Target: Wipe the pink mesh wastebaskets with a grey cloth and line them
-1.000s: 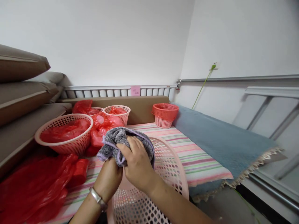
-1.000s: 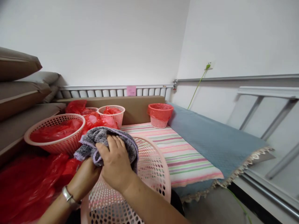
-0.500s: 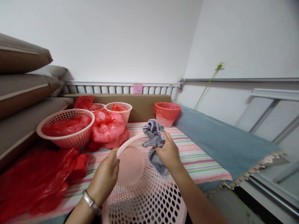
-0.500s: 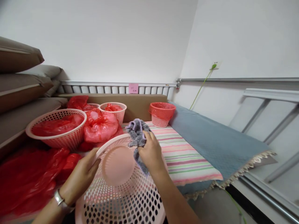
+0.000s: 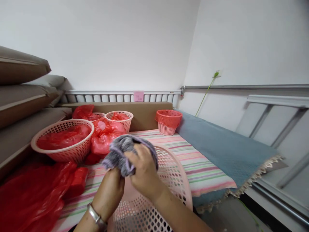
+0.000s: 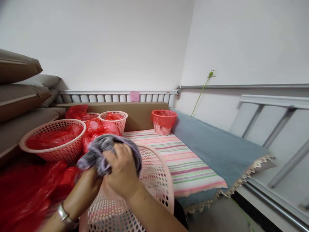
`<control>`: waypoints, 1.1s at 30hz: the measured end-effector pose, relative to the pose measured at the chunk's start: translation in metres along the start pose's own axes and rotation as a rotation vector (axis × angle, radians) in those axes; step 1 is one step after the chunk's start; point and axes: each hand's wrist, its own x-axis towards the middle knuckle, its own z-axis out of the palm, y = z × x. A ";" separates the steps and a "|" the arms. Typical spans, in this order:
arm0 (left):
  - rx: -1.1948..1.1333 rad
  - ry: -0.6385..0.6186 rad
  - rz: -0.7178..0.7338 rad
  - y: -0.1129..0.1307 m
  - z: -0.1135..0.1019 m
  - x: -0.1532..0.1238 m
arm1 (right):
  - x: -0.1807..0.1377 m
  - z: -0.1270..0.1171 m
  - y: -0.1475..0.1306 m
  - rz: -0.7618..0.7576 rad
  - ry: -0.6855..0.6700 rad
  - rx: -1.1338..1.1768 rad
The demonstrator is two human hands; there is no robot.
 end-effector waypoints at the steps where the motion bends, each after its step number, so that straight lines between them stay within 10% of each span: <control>1: 0.027 0.008 0.001 -0.003 0.001 0.000 | 0.001 0.002 -0.009 -0.039 -0.032 0.023; 11: -0.069 0.044 -0.036 -0.016 -0.007 -0.009 | 0.010 -0.011 0.030 0.133 0.002 -0.023; 20: -0.098 0.001 -0.074 -0.016 -0.006 -0.036 | -0.045 -0.030 0.075 0.455 0.145 -0.059; 33: -0.059 -0.119 0.025 -0.017 -0.040 0.015 | 0.022 -0.022 0.010 -0.144 -0.119 -0.049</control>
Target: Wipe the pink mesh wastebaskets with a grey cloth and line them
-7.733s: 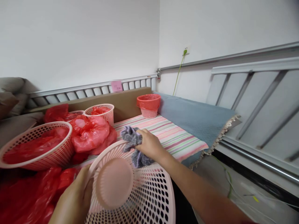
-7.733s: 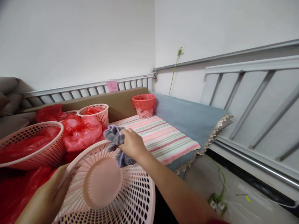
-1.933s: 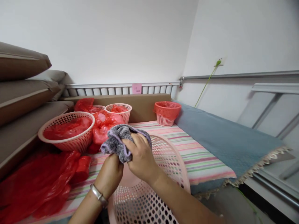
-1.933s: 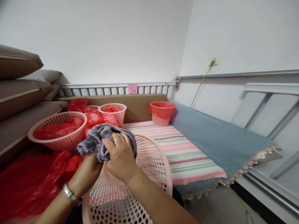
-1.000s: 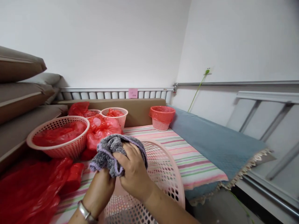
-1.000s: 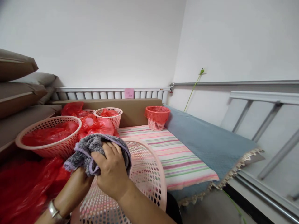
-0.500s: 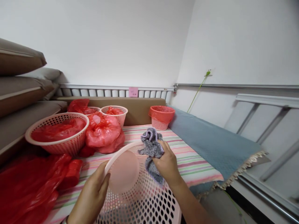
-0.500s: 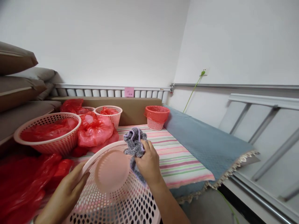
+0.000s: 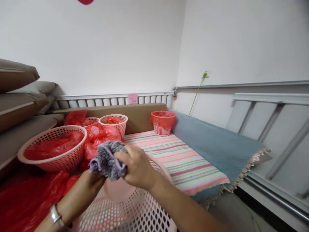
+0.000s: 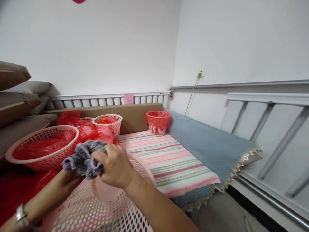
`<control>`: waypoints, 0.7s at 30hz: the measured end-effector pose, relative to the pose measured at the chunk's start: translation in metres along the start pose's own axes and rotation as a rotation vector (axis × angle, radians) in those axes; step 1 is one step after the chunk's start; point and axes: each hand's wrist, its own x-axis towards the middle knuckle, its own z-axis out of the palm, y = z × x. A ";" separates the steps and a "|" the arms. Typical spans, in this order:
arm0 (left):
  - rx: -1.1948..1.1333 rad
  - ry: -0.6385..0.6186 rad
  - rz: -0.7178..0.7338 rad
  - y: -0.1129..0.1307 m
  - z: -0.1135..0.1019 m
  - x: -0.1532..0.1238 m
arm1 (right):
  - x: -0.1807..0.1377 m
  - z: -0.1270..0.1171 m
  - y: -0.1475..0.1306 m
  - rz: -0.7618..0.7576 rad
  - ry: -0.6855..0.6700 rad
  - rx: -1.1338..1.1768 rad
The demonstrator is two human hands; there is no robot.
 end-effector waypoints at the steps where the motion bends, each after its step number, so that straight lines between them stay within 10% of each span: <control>1: -0.003 0.004 0.009 -0.004 0.001 0.004 | 0.002 0.006 -0.002 -0.016 -0.017 0.004; 10: 0.133 0.052 -0.001 -0.013 0.014 0.013 | 0.007 0.027 0.004 0.121 0.056 0.096; 21: 0.019 0.049 -0.048 0.003 0.029 0.000 | -0.076 0.026 0.083 0.802 0.329 0.401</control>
